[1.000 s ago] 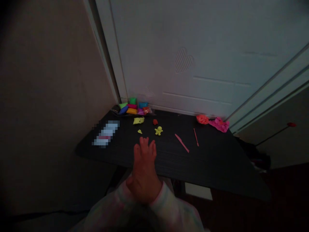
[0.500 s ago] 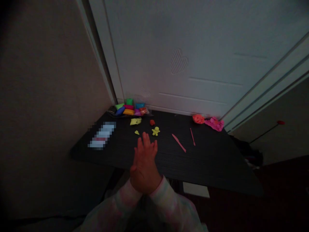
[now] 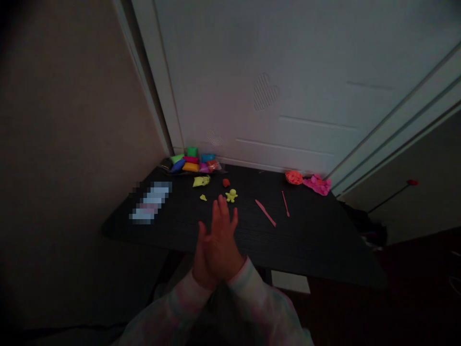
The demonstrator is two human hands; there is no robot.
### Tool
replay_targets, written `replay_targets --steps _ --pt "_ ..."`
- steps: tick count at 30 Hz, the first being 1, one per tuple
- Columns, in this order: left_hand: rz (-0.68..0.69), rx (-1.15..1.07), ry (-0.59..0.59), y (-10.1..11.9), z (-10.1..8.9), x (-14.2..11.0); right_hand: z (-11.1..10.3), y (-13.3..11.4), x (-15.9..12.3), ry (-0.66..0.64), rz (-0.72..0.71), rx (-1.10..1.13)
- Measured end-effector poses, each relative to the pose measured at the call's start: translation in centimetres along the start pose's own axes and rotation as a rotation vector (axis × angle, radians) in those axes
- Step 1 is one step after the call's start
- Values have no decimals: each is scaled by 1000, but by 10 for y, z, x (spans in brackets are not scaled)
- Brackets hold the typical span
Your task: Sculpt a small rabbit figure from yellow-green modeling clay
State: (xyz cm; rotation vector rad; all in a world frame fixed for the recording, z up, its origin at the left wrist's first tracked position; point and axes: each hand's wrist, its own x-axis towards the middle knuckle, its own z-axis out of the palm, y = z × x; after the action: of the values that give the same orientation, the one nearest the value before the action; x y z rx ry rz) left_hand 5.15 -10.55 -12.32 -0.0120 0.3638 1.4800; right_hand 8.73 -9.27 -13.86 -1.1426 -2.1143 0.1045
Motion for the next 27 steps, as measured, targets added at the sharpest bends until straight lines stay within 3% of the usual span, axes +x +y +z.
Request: replay_targets --steps 3,9,14,18,21,27 --pt "28 -50 -24 1 2 -1 -1 6 -2 6 -13 -3" --pt "50 12 -82 -8 -3 -1 -4 -5 3 75 73 -24" --pt "32 22 44 -6 -5 0 -7 15 14 81 49 -24" --pt "56 31 -15 -2 -6 1 -5 9 3 34 20 -9" --pt "32 44 -55 -6 -10 2 -5 1 5 91 74 -12" --pt "-4 45 28 -4 -4 -2 -4 19 14 106 5 10"
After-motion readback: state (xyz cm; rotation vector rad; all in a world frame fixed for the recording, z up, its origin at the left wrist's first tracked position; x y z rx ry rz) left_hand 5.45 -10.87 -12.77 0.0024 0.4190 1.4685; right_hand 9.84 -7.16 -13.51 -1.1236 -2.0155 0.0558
